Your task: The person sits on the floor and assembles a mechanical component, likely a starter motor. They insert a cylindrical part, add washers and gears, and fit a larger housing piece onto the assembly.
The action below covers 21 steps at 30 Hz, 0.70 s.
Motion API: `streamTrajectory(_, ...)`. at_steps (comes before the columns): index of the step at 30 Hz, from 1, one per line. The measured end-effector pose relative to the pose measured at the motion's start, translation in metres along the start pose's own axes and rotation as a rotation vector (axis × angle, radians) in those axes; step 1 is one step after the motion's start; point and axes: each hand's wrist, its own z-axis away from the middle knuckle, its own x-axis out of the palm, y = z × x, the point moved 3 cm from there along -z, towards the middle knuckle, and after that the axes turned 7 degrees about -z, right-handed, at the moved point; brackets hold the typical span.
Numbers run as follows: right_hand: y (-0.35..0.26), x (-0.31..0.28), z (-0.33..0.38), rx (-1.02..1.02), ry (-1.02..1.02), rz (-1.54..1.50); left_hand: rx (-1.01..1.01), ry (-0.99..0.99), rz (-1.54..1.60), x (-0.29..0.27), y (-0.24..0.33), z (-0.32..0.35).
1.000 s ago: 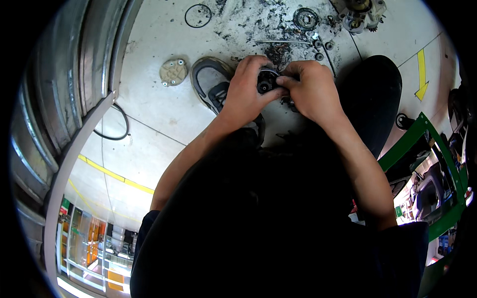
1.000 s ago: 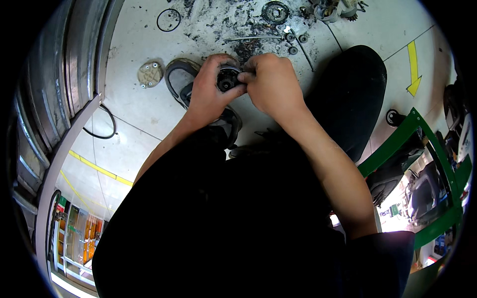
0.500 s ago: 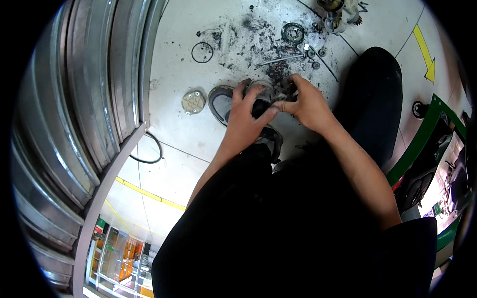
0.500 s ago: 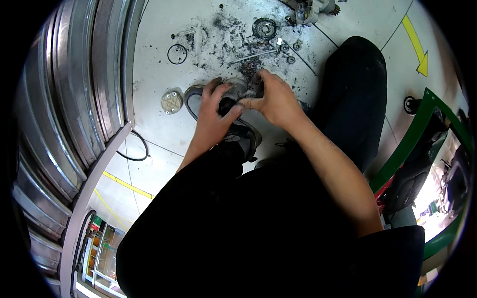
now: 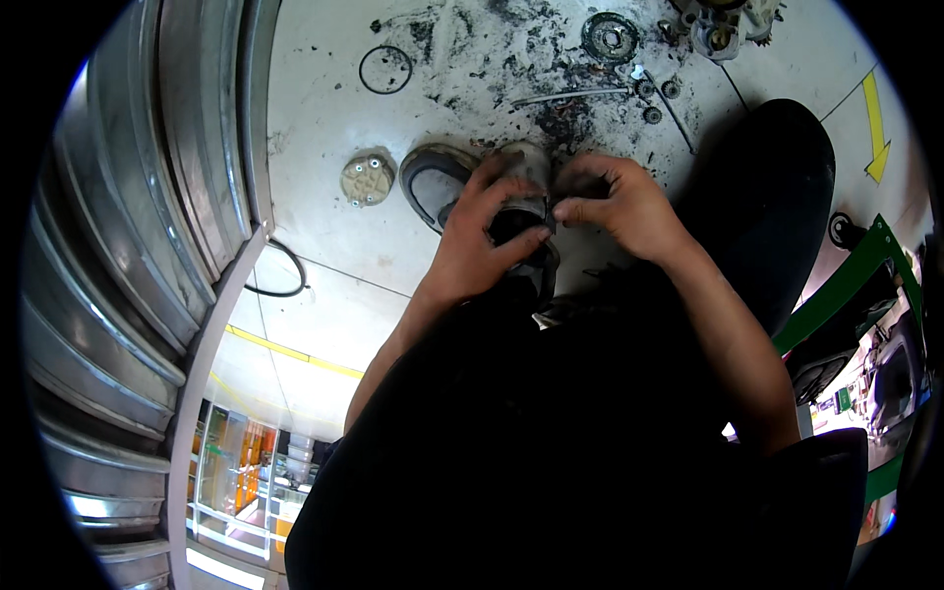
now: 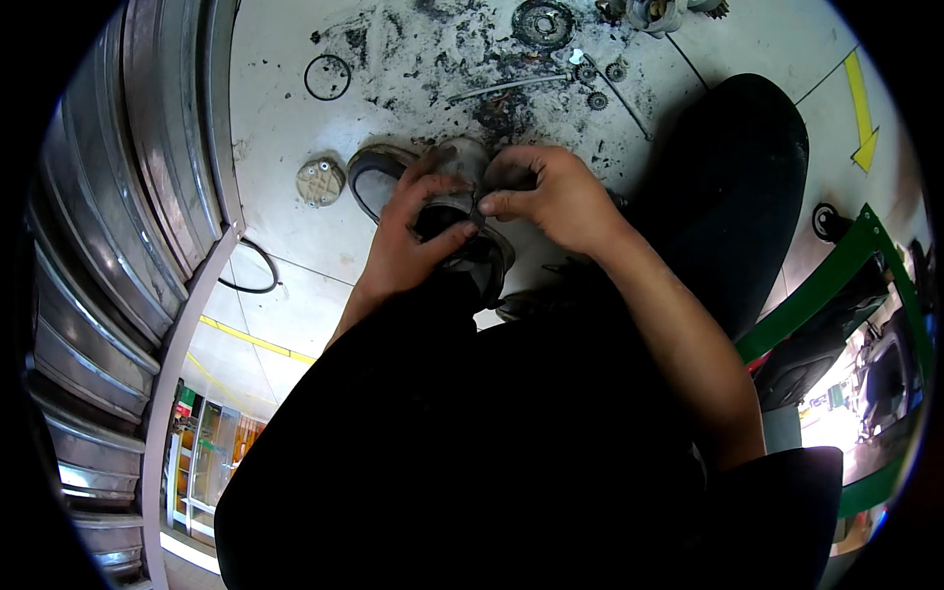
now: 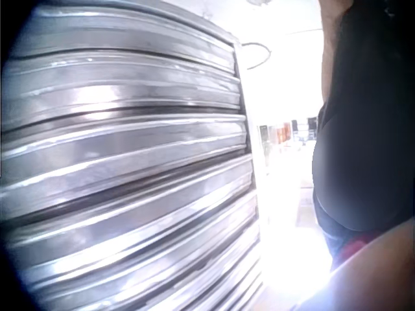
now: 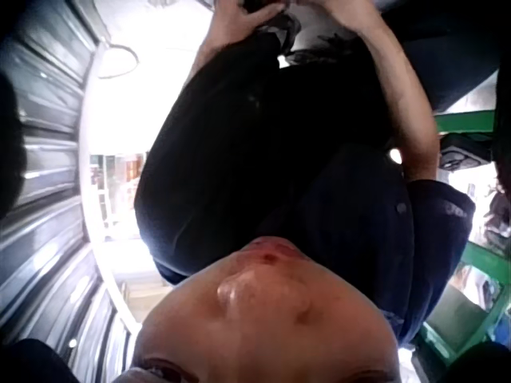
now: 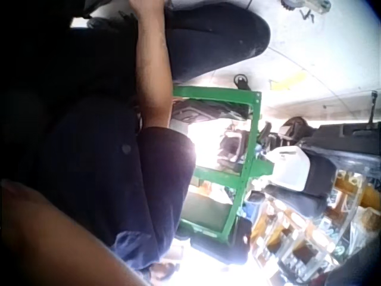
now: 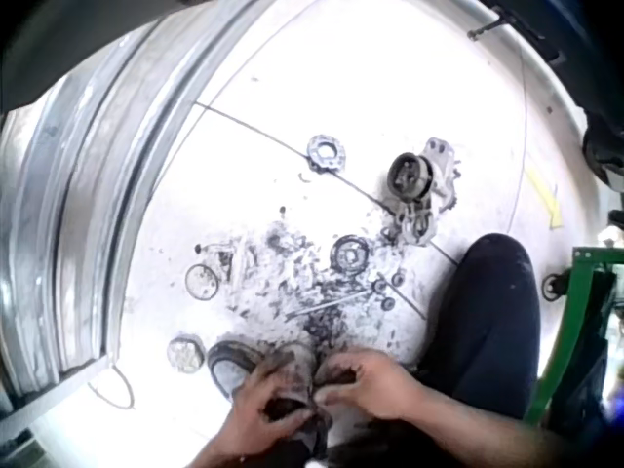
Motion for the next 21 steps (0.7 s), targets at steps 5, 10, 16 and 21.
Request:
streamTrajectory(5,0.007,-0.002,-0.003,0.006,-0.048,0.019,0.001,0.041,0.105,0.005,-0.005,-0.003)
streamTrajectory(10,0.005,0.002,-0.004,-0.066,-0.003,0.098,-0.032,0.098,0.143,0.005,-0.006,-0.005)
streamTrajectory(16,0.011,0.007,-0.007,-0.072,0.106,0.053,-0.138,0.172,0.289,0.007,-0.006,-0.006)
streamTrajectory(21,0.016,0.002,-0.015,0.011,0.078,-0.138,-0.225,0.171,0.438,0.013,-0.007,-0.007)
